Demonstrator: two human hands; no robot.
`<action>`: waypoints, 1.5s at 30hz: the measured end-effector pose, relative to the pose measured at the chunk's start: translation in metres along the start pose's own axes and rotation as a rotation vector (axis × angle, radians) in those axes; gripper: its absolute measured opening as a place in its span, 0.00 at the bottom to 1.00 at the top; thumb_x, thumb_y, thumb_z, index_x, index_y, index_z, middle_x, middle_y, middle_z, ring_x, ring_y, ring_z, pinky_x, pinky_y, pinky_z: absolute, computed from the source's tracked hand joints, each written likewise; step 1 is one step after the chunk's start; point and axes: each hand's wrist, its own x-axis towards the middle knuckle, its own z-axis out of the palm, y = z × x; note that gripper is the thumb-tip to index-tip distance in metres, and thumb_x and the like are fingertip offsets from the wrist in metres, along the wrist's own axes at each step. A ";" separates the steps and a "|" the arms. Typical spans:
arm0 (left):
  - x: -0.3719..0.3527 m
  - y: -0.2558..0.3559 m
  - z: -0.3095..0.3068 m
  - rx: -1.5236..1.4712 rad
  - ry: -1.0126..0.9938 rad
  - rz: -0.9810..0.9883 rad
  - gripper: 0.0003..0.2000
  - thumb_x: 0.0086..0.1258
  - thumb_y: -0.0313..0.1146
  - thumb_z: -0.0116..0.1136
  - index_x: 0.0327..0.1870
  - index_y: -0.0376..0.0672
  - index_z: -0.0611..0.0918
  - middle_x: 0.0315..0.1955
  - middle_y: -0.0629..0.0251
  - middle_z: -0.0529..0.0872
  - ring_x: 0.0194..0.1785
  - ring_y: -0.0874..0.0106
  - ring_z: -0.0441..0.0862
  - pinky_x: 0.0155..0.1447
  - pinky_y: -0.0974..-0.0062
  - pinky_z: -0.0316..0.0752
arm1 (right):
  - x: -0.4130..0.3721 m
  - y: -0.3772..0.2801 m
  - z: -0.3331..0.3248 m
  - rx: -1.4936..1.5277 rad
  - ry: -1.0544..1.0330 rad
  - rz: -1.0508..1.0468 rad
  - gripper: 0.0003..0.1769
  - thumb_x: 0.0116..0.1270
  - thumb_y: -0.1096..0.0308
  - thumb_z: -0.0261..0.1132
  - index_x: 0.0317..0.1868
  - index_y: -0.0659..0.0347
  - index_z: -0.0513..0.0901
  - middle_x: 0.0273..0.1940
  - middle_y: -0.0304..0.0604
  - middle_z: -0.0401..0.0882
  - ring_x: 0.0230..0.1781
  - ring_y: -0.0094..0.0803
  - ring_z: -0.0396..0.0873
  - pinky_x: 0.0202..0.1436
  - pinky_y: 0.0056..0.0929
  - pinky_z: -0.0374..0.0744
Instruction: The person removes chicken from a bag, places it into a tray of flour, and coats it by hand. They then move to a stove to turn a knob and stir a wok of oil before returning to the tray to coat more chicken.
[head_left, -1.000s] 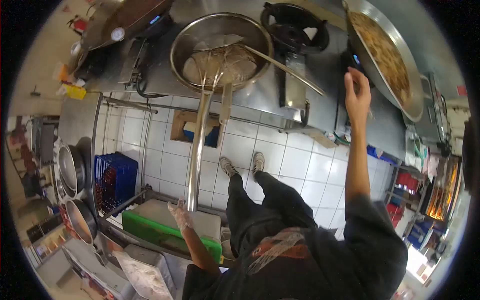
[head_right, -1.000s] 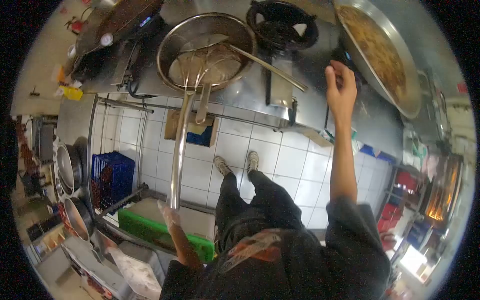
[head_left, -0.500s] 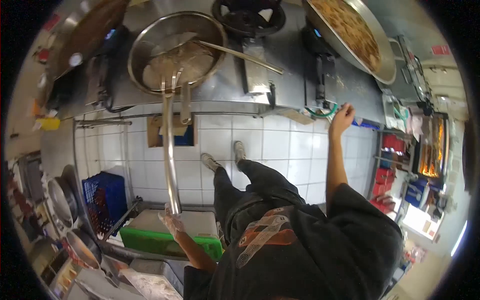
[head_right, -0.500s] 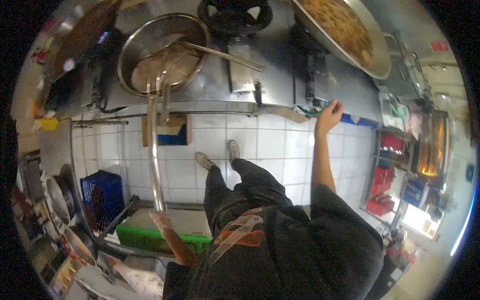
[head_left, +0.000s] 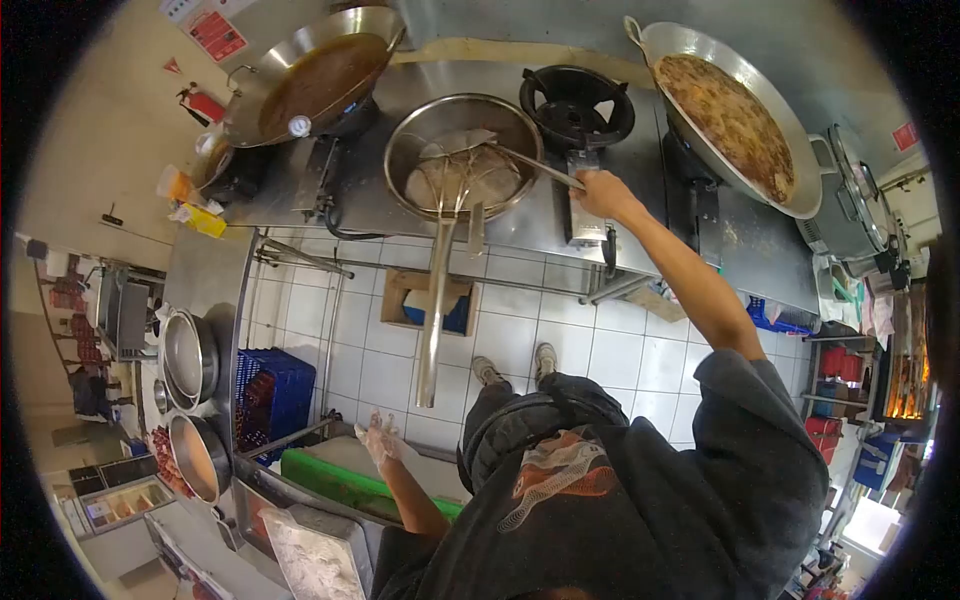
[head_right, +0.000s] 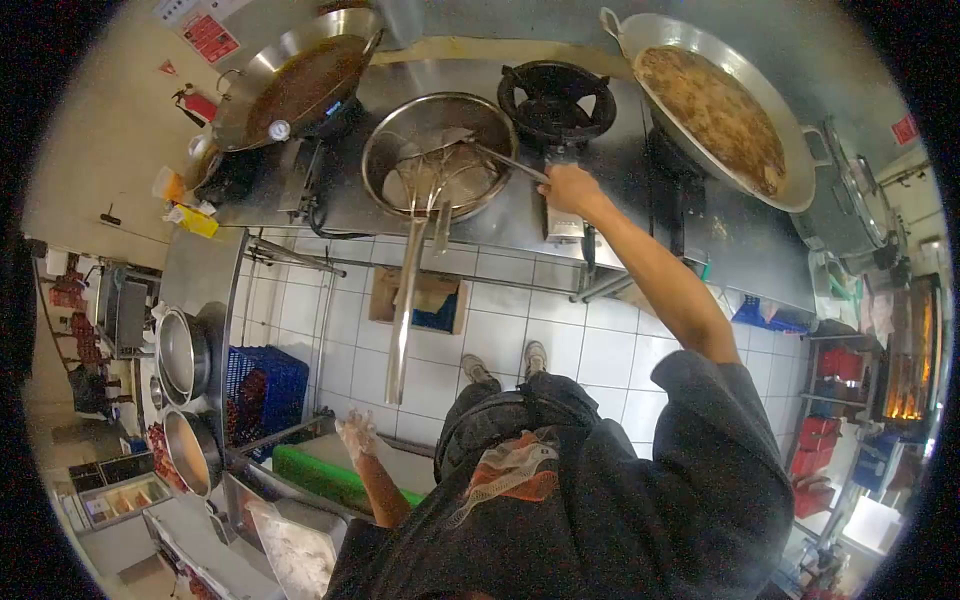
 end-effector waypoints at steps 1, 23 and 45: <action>-0.002 0.003 -0.001 -0.022 0.009 -0.009 0.33 0.77 0.43 0.51 0.77 0.46 0.52 0.74 0.48 0.62 0.57 0.46 0.80 0.42 0.62 0.76 | -0.015 -0.017 -0.011 -0.031 0.003 0.017 0.21 0.66 0.55 0.66 0.46 0.68 0.83 0.46 0.64 0.83 0.51 0.59 0.81 0.56 0.51 0.79; 0.050 0.041 0.027 0.235 0.133 -0.171 0.23 0.77 0.38 0.51 0.68 0.35 0.69 0.59 0.43 0.68 0.55 0.53 0.77 0.55 0.65 0.80 | -0.207 -0.050 -0.212 0.039 0.306 0.106 0.21 0.68 0.63 0.68 0.58 0.61 0.80 0.45 0.48 0.84 0.41 0.31 0.80 0.46 0.33 0.77; 0.009 -0.133 -0.005 1.623 -0.462 0.970 0.23 0.63 0.35 0.67 0.59 0.38 0.78 0.52 0.48 0.80 0.53 0.51 0.80 0.57 0.56 0.77 | -0.345 0.217 -0.348 -0.497 0.235 0.675 0.11 0.60 0.70 0.67 0.44 0.57 0.87 0.46 0.51 0.86 0.49 0.49 0.83 0.54 0.43 0.78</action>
